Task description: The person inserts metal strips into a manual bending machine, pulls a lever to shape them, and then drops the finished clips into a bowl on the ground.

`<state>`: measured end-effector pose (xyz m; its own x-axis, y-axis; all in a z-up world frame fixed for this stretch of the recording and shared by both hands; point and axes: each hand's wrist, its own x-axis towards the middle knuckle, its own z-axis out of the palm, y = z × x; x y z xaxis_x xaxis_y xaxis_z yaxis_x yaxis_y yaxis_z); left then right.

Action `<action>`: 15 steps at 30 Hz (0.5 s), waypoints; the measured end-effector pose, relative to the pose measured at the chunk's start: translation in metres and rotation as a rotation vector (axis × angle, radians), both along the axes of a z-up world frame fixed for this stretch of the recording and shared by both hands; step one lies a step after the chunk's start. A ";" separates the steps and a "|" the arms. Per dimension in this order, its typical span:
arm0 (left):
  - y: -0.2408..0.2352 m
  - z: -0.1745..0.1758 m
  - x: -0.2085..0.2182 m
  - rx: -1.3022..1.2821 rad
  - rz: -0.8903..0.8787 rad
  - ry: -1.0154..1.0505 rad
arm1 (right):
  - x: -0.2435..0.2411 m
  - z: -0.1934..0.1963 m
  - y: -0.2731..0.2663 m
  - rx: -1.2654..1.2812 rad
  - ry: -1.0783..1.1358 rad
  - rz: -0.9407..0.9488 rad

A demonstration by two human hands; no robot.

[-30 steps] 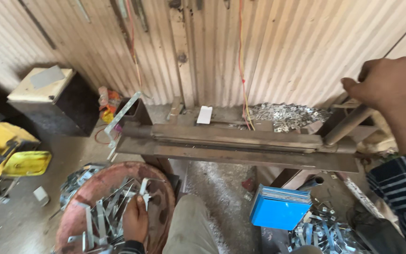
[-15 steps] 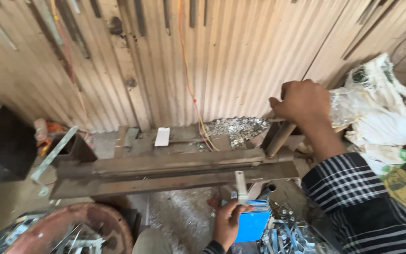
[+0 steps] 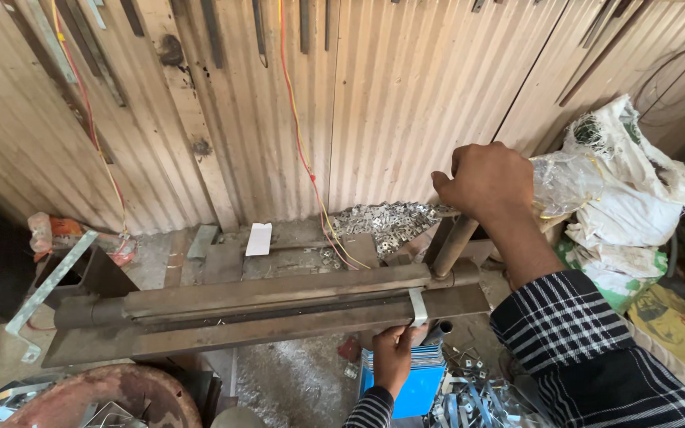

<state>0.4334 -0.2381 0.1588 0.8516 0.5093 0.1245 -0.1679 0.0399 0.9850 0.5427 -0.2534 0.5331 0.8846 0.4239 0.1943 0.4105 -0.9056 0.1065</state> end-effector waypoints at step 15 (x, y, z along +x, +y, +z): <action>-0.006 -0.011 0.009 0.074 0.136 -0.013 | -0.006 0.007 -0.001 -0.073 0.053 -0.028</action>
<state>0.4426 -0.2438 0.1481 0.7736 0.6085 0.1771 -0.1799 -0.0570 0.9820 0.5365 -0.2540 0.5399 0.9047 0.4100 0.1160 0.3919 -0.9075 0.1515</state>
